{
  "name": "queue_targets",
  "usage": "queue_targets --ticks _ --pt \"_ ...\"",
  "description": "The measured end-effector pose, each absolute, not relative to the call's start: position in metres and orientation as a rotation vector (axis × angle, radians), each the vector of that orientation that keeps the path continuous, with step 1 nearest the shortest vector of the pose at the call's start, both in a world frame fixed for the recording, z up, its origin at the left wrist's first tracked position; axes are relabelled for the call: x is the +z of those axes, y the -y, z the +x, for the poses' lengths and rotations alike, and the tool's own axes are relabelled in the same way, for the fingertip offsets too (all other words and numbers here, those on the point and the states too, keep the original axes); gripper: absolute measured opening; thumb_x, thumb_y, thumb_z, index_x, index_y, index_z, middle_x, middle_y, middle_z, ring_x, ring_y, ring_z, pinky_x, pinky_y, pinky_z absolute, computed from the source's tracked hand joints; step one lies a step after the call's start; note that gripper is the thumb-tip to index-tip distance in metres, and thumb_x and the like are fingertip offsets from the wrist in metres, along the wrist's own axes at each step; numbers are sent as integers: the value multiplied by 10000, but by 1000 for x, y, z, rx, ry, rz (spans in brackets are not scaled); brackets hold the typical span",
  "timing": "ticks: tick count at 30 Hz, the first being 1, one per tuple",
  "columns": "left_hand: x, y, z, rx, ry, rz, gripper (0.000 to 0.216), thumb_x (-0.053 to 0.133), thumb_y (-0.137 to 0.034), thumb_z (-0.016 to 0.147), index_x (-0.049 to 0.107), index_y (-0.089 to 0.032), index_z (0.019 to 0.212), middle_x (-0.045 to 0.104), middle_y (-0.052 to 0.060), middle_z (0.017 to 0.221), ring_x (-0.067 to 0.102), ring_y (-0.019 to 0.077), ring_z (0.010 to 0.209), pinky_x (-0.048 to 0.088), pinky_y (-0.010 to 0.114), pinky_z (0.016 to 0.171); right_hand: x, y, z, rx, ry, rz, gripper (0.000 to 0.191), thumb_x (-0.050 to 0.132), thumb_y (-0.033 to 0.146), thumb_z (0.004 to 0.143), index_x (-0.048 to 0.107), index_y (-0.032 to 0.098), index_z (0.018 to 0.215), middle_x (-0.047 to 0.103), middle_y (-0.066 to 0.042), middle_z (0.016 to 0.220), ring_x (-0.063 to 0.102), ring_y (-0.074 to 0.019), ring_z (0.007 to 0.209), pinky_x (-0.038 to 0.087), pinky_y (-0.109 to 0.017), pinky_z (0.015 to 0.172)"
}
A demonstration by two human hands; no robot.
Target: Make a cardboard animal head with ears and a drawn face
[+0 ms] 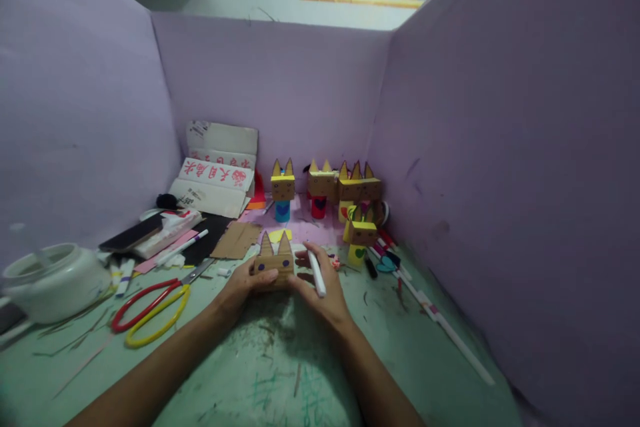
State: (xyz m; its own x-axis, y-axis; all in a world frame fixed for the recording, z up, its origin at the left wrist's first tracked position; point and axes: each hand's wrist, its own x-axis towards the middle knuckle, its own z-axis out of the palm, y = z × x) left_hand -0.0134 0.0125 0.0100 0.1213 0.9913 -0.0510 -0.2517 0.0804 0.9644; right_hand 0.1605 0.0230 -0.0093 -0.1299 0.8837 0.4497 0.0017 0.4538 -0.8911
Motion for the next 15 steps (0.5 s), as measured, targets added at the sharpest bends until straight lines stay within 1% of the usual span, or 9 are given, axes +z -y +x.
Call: queue_targets --ticks 2,6,8,12,15 --pt "10 -12 -16 1193 -927 1046 691 836 -325 527 574 -94 1124 694 164 1046 663 304 922 531 394 803 -11 -24 159 988 1531 -775 571 727 357 703 454 251 1193 609 -108 1129 623 -272 1047 559 -391 783" --pt "9 -13 -19 1182 -811 1115 773 840 -287 500 539 -129 1194 666 158 1133 638 310 995 504 396 846 -13 -26 157 980 1551 -750 556 724 344 713 440 256 1182 603 -111 1140 619 -271 1062 554 -405 812" --pt "8 -14 -19 1206 -852 1139 742 835 -265 495 558 -130 1170 685 140 1093 642 296 977 502 381 839 -14 -26 157 972 1557 -747 536 725 329 710 446 253 1162 604 -108 1133 618 -269 1062 555 -400 815" --pt "6 -16 -17 1258 -968 1149 618 823 -205 476 627 -116 1056 725 95 942 653 268 894 501 344 801 -16 -27 155 1000 1514 -789 489 724 328 696 464 240 1101 610 -105 1100 628 -281 1037 564 -398 778" --pt "6 -18 -15 1289 -995 1140 563 810 -196 473 647 -113 1005 729 76 892 653 260 861 501 331 775 -15 -27 151 1013 1466 -802 483 738 321 673 484 234 1074 629 -100 1071 634 -281 1023 562 -400 776"
